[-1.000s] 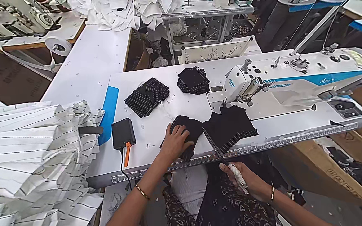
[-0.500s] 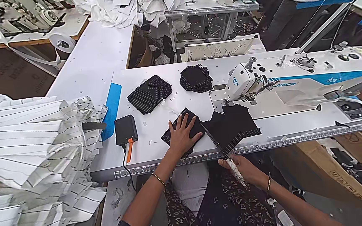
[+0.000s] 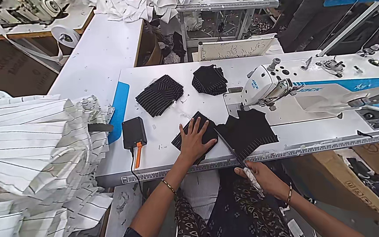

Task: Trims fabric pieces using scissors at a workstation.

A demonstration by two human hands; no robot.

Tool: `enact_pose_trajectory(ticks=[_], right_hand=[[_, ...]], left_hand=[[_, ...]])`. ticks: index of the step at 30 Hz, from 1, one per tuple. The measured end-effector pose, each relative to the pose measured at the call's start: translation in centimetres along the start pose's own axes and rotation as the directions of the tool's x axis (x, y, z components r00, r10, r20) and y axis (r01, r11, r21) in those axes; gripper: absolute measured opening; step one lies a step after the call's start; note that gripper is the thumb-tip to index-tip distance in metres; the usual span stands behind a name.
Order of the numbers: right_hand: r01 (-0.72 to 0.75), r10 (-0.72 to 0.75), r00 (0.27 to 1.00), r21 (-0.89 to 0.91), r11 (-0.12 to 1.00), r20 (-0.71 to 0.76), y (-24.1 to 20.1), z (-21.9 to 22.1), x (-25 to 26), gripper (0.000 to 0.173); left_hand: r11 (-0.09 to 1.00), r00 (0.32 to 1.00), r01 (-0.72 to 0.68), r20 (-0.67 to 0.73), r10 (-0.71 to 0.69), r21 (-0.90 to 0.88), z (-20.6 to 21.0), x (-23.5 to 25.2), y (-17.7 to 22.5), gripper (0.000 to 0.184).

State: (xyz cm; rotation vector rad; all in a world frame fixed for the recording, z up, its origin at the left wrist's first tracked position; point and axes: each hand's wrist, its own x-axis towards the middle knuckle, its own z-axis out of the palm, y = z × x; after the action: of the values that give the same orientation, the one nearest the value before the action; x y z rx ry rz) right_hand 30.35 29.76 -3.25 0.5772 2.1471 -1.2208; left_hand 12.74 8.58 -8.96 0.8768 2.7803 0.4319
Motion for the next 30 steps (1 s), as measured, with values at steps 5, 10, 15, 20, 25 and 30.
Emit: enact_pose_trajectory(ticks=[5,10,15,20,25,30], right_hand=[[-0.037,0.031,0.998,0.100,0.994,0.056,-1.4,-0.3,1.2,0.040],[-0.006,0.002,1.000,0.139,0.990,0.029,-0.9,-0.6,1.4,0.039],[-0.012,0.004,0.998,0.133,0.991,0.061,-1.7,-1.0,2.2,0.041],[-0.005,0.005,0.998,0.000,1.000,0.063,-2.1,-1.7,2.9,0.040],[0.015,-0.016,0.999,0.013,1.000,0.050,-2.1,-2.1,3.3,0.043],[-0.001,0.003,0.998,-0.041,0.999,0.057,-3.1,-2.3,3.5,0.042]], left_hand=[[1.000,1.000,0.002,0.010,-0.002,-0.006,0.0,0.0,0.1,0.086],[1.000,1.000,0.009,0.006,-0.009,-0.015,-0.1,0.0,0.0,0.092],[1.000,1.000,0.005,-0.011,-0.005,-0.026,0.2,0.0,0.0,0.096],[0.999,1.000,0.021,-0.009,-0.021,-0.029,0.2,-0.1,0.0,0.104],[1.000,1.000,0.015,-0.004,-0.015,-0.028,0.1,0.1,0.1,0.107],[0.996,0.998,-0.049,-0.033,0.047,-0.075,0.0,-0.1,-0.1,0.112]])
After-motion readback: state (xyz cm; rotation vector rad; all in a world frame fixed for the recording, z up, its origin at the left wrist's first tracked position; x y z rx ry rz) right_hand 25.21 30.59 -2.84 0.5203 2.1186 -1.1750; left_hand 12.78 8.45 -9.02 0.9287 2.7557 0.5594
